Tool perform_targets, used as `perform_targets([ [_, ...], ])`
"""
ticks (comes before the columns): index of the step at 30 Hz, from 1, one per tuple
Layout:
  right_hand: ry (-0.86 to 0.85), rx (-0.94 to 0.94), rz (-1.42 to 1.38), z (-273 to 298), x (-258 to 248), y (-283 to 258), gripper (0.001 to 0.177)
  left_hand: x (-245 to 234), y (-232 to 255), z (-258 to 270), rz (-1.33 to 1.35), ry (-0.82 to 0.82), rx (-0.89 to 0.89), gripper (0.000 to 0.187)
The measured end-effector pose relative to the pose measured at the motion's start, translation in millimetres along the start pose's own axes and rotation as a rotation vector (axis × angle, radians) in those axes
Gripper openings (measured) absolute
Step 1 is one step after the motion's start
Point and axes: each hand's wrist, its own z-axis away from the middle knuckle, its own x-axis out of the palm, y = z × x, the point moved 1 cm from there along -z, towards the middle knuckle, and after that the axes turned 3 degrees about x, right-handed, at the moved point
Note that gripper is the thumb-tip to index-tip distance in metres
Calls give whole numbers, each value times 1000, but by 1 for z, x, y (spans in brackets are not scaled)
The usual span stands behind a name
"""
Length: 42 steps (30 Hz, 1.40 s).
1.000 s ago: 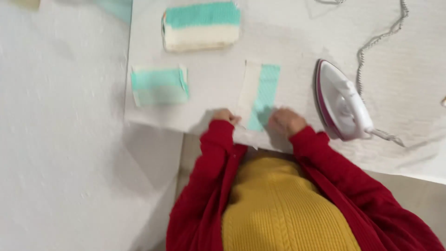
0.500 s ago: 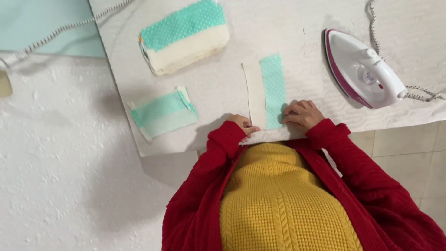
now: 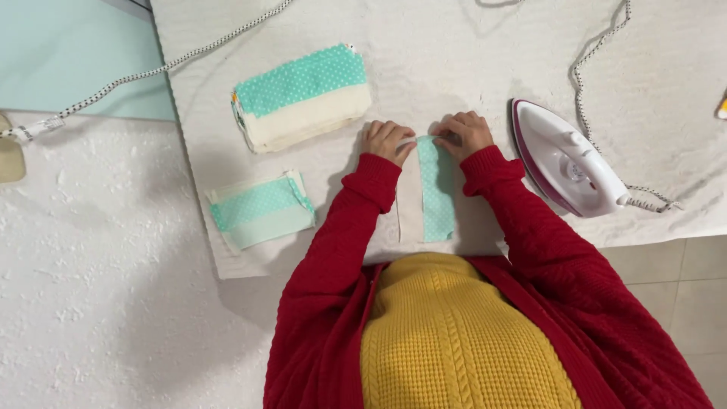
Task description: Ironing small rectangular pieces of fabric on a table.
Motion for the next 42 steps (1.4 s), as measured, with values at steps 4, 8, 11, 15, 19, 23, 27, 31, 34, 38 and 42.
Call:
perform_targets([
  [4,27,43,-58,10,6,8,15,-7,6,1,-17,61,124,13],
  [8,131,-77,8,18,-8,-3,18,-9,8,4,-24,77,184,11],
  [11,188,-113,-10,24,-8,-4,21,-14,12,11,-42,101,250,10],
  [15,189,-74,-20,25,-7,-3,23,-19,18,10,-118,72,293,13],
  [19,197,-97,-39,26,-8,-4,25,-18,21,18,-197,-23,297,20],
  [23,198,-108,-40,26,-4,0,24,14,33,37,-259,9,414,33],
  [27,223,-136,-34,26,-7,-3,25,19,54,46,-308,-112,348,51],
  [31,233,-149,-48,26,-11,-8,23,27,48,57,-376,-179,286,61],
  [34,225,-167,-31,27,-10,-5,22,32,45,63,-376,-210,281,68],
  [38,225,-165,-28,30,-9,-3,22,24,50,62,-380,-205,263,72],
  [42,250,-207,0,29,-11,-7,22,20,51,60,-406,-225,253,72],
])
